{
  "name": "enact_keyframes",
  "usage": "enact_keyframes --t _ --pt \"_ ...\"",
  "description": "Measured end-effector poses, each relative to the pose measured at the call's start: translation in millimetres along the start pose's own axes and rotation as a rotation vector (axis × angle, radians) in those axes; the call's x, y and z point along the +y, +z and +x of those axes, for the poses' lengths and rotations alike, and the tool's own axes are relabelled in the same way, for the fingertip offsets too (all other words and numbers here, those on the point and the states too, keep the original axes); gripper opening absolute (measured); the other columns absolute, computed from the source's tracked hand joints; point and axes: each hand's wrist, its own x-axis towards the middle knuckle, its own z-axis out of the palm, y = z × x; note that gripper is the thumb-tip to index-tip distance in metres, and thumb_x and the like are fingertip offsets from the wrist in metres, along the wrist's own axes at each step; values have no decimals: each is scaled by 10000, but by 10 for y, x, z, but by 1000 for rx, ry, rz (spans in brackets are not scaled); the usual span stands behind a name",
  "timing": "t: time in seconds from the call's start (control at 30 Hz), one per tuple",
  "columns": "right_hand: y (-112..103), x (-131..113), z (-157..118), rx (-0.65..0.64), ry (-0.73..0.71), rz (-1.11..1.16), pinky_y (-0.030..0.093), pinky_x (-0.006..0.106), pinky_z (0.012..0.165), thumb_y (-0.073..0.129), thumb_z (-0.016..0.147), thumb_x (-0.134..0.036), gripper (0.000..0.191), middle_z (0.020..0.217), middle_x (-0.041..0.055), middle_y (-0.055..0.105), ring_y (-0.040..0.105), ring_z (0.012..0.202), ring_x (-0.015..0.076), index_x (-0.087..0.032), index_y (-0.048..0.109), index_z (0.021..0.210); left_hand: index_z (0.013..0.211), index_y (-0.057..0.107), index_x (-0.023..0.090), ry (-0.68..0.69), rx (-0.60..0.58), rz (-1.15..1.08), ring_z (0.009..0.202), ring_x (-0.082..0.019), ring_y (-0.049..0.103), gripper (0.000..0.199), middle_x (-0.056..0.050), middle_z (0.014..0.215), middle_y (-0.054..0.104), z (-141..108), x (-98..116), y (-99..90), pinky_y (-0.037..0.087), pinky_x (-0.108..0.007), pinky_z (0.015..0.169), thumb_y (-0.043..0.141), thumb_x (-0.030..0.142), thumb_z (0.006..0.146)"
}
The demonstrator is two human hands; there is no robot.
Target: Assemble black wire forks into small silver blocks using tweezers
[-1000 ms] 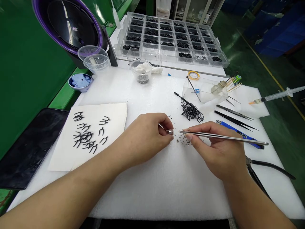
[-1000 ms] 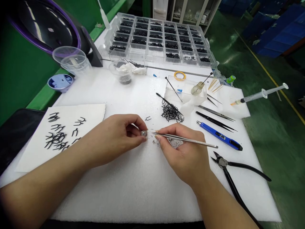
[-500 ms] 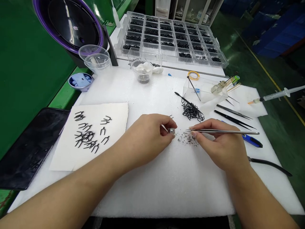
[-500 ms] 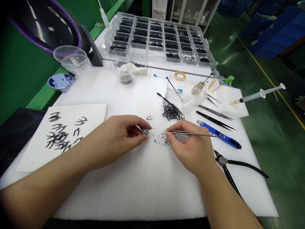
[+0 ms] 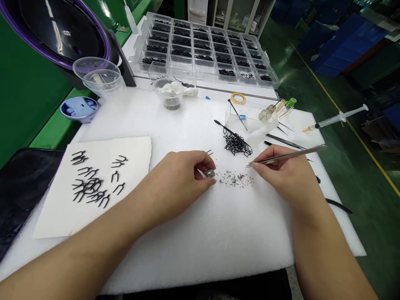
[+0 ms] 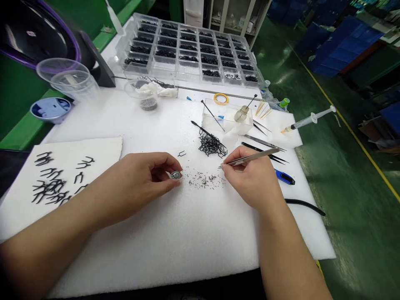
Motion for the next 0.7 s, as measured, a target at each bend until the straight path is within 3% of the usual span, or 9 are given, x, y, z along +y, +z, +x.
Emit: enact_keyframes --t 0.17,0.43,0.7 --pt "-61 -15 -26 -31 -28 -74 551 307 681 694 731 -234 33 756 -5 719 685 719 179 -216 670 746 874 696 274 3 1 16 625 -157 613 163 25 742 697 -3 -21 20 446 -271 544 671 401 775" --pt "-213 -7 -12 -103 78 -155 501 297 599 684 715 -238 46 718 -1 710 663 670 176 -213 645 709 894 686 274 -16 -13 23 630 -160 617 196 22 746 699 13 -18 34 446 -273 550 674 432 777" --pt "-215 -26 -13 -111 97 -171 483 294 594 666 706 -238 45 706 -10 700 648 668 174 -227 631 681 891 682 270 -5 -4 45 642 -171 631 203 17 734 706 29 -19 33 445 -272 562 674 437 776"
